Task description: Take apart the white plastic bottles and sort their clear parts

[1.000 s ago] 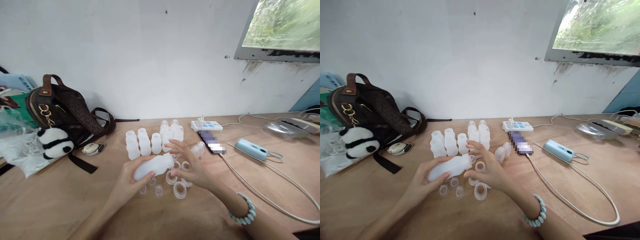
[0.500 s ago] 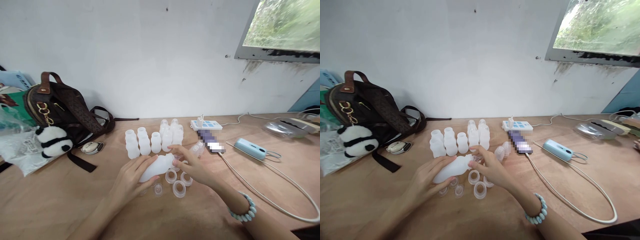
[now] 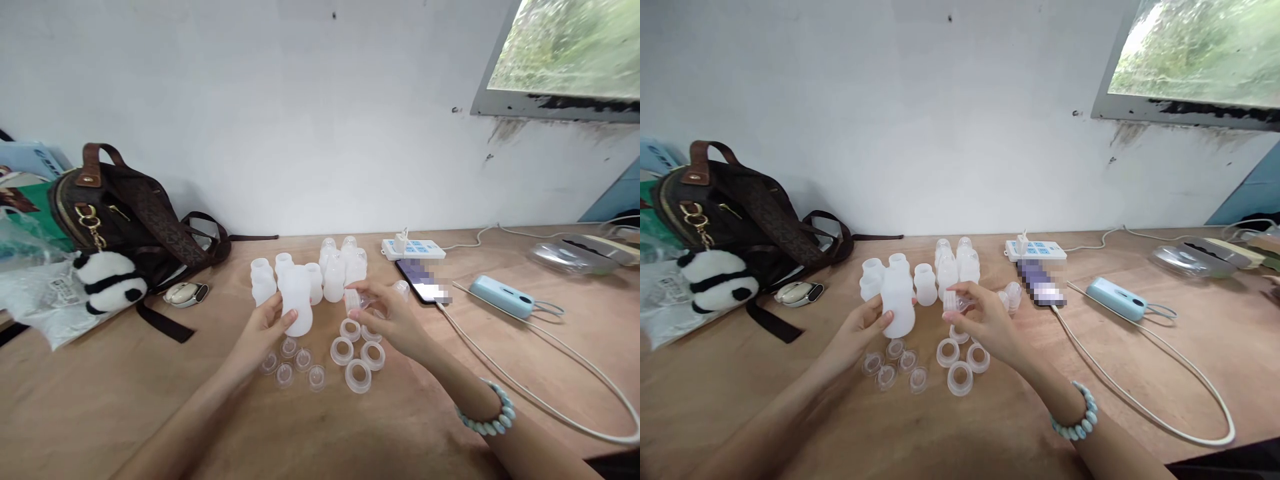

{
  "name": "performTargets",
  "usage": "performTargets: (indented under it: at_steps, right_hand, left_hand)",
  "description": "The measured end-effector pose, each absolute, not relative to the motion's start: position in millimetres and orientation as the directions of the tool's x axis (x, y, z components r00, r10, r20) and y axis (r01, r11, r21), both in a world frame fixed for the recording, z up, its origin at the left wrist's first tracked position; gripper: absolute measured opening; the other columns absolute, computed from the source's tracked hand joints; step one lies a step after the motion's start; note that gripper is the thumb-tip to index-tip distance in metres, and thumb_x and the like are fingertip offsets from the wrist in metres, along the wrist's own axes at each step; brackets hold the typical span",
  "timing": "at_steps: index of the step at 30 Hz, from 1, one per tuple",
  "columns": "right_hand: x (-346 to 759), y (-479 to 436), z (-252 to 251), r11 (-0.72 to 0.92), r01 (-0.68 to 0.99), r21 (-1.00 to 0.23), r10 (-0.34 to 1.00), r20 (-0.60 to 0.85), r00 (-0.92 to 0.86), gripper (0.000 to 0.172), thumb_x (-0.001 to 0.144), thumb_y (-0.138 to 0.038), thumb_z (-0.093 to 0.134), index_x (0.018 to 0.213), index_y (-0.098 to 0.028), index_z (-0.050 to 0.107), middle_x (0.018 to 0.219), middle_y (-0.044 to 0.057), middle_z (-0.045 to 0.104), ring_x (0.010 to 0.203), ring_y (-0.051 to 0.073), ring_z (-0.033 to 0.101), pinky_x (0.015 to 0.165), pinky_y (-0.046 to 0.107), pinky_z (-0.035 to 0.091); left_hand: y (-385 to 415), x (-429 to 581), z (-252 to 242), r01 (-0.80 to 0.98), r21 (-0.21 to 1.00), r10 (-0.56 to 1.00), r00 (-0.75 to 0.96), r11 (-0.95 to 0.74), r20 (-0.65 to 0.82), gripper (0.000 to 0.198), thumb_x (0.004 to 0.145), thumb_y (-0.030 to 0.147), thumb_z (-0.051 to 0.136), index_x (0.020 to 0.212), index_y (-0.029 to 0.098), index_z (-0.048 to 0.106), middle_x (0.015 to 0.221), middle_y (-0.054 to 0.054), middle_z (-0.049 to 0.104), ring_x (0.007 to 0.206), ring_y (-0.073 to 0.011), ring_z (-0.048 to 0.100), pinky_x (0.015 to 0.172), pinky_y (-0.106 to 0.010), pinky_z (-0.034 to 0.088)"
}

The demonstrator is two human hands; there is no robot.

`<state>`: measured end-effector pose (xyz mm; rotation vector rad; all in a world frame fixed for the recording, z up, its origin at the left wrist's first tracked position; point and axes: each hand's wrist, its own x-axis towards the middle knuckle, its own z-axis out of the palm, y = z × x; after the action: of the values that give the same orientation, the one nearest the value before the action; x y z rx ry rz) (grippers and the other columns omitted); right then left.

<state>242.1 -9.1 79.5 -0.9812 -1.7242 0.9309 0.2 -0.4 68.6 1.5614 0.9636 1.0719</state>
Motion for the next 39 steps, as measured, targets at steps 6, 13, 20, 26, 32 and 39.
performTargets:
  at_steps: [6, 13, 20, 26, 32, 39]
  right_hand:
    - [241.3, -9.5, 79.4, 0.446, 0.457, -0.769, 0.853, 0.21, -0.479, 0.023, 0.084, -0.034, 0.069, 0.101, -0.019, 0.063, 0.096, 0.005, 0.069, 0.087, 0.021, 0.062, 0.075, 0.033, 0.048]
    - [239.6, -10.3, 77.2, 0.532, 0.58, -0.617, 0.806, 0.16, -0.57, 0.025, 0.076, -0.025, 0.077, 0.097, -0.02, 0.065, 0.096, 0.005, 0.069, 0.095, 0.025, 0.062, 0.083, 0.038, 0.047]
    - [229.4, -14.8, 73.2, 0.61, 0.492, -0.621, 0.725, 0.188, -0.662, 0.03, 0.075, -0.029, 0.08, 0.1, -0.02, 0.064, 0.099, 0.005, 0.069, 0.103, 0.026, 0.06, 0.088, 0.037, 0.047]
    - [220.6, -11.0, 61.4, 0.639, 0.522, -0.565, 0.715, 0.185, -0.675, 0.036, 0.077, -0.036, 0.079, 0.102, -0.017, 0.062, 0.102, 0.006, 0.069, 0.102, 0.025, 0.06, 0.095, 0.039, 0.042]
    - [212.6, -0.1, 56.2, 0.651, 0.544, -0.53, 0.716, 0.188, -0.673, 0.032, 0.078, -0.032, 0.079, 0.101, -0.016, 0.061, 0.103, 0.005, 0.068, 0.103, 0.024, 0.059, 0.101, 0.041, 0.037]
    - [204.4, 13.0, 55.0, 0.639, 0.595, -0.487, 0.742, 0.185, -0.644, 0.034, 0.077, -0.031, 0.079, 0.103, -0.016, 0.062, 0.104, 0.007, 0.068, 0.102, 0.025, 0.06, 0.097, 0.043, 0.038]
  left_hand:
    - [15.1, 17.3, 59.3, 0.243, 0.933, 0.887, 0.441, -0.265, 0.137, 0.048, 0.077, 0.032, 0.071, 0.119, 0.016, 0.054, 0.126, -0.012, 0.063, 0.118, -0.0279, 0.058, 0.102, -0.043, 0.044]
    - [25.0, 23.7, 49.1, 0.524, 0.783, 0.901, 0.42, -0.336, 0.106, 0.03, 0.077, 0.029, 0.066, 0.103, 0.016, 0.059, 0.101, -0.007, 0.069, 0.097, -0.0282, 0.062, 0.086, -0.04, 0.049]
    - [24.0, 8.6, 56.5, 0.431, 0.857, 0.838, 0.545, -0.283, 0.003, 0.03, 0.076, 0.027, 0.066, 0.103, 0.014, 0.064, 0.105, -0.009, 0.073, 0.101, -0.0285, 0.066, 0.087, -0.039, 0.052]
    - [9.8, -26.8, 53.7, 0.636, 0.732, 0.941, 0.337, -0.244, 0.021, 0.046, 0.082, 0.045, 0.063, 0.121, 0.02, 0.065, 0.126, -0.011, 0.067, 0.121, -0.034, 0.057, 0.104, -0.048, 0.042]
    - [-0.9, -41.5, 55.2, 0.549, 0.817, 0.963, 0.268, -0.176, 0.027, 0.042, 0.086, 0.051, 0.057, 0.112, 0.02, 0.069, 0.113, -0.009, 0.073, 0.105, -0.0319, 0.066, 0.089, -0.041, 0.052]
    - [1.7, -41.9, 55.2, 0.529, 0.829, 0.966, 0.252, -0.185, 0.055, 0.04, 0.087, 0.051, 0.055, 0.107, 0.02, 0.07, 0.106, -0.008, 0.075, 0.101, -0.0311, 0.067, 0.085, -0.038, 0.05]
